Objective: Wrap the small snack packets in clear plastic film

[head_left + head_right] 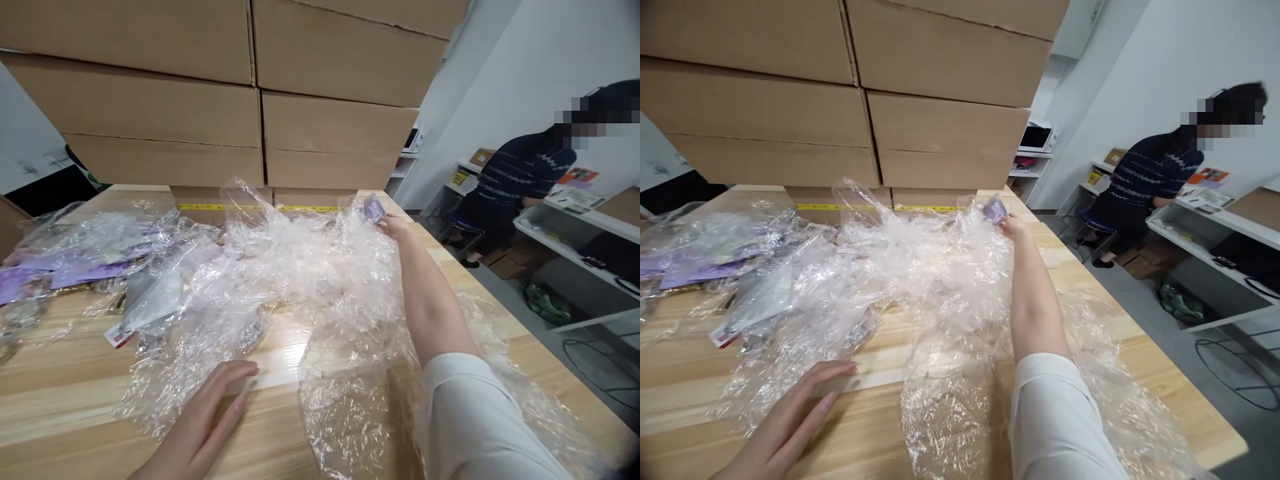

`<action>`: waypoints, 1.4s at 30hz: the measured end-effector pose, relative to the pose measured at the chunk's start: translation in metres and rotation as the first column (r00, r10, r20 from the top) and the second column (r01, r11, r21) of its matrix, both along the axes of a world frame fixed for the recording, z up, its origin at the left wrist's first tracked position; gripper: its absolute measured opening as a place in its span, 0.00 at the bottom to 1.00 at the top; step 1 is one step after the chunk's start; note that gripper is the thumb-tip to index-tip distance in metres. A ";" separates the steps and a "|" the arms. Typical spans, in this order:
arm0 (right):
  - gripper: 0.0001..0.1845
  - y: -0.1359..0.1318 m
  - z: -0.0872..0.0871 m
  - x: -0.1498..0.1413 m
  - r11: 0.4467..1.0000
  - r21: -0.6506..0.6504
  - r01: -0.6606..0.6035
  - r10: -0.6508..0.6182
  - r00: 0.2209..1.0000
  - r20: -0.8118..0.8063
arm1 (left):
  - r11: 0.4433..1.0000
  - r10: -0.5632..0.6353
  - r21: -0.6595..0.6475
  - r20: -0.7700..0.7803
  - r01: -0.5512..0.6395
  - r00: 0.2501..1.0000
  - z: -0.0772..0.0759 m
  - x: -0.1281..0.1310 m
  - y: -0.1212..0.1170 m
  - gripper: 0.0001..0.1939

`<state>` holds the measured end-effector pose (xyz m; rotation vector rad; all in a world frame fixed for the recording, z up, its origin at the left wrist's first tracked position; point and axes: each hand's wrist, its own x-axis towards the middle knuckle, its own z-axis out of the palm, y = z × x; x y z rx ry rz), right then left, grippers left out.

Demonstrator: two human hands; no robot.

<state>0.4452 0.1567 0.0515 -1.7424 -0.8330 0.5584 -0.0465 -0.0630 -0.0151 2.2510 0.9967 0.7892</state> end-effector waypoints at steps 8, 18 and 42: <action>0.25 -0.007 0.011 -0.006 0.985 -0.170 0.022 0.073 0.845 0.530 | 0.997 0.065 -0.049 0.077 -0.061 0.995 0.002 0.007 -0.004 0.16; 0.19 -0.033 0.042 -0.089 0.949 -0.306 0.079 0.222 0.525 0.822 | 0.994 -0.029 -0.103 0.165 0.046 0.986 0.001 0.006 -0.008 0.13; 0.13 -0.291 -0.092 -0.261 -0.008 -0.235 -0.972 0.323 -0.225 0.919 | 0.915 0.278 -0.344 0.159 -0.210 0.947 0.036 -0.045 -0.004 0.17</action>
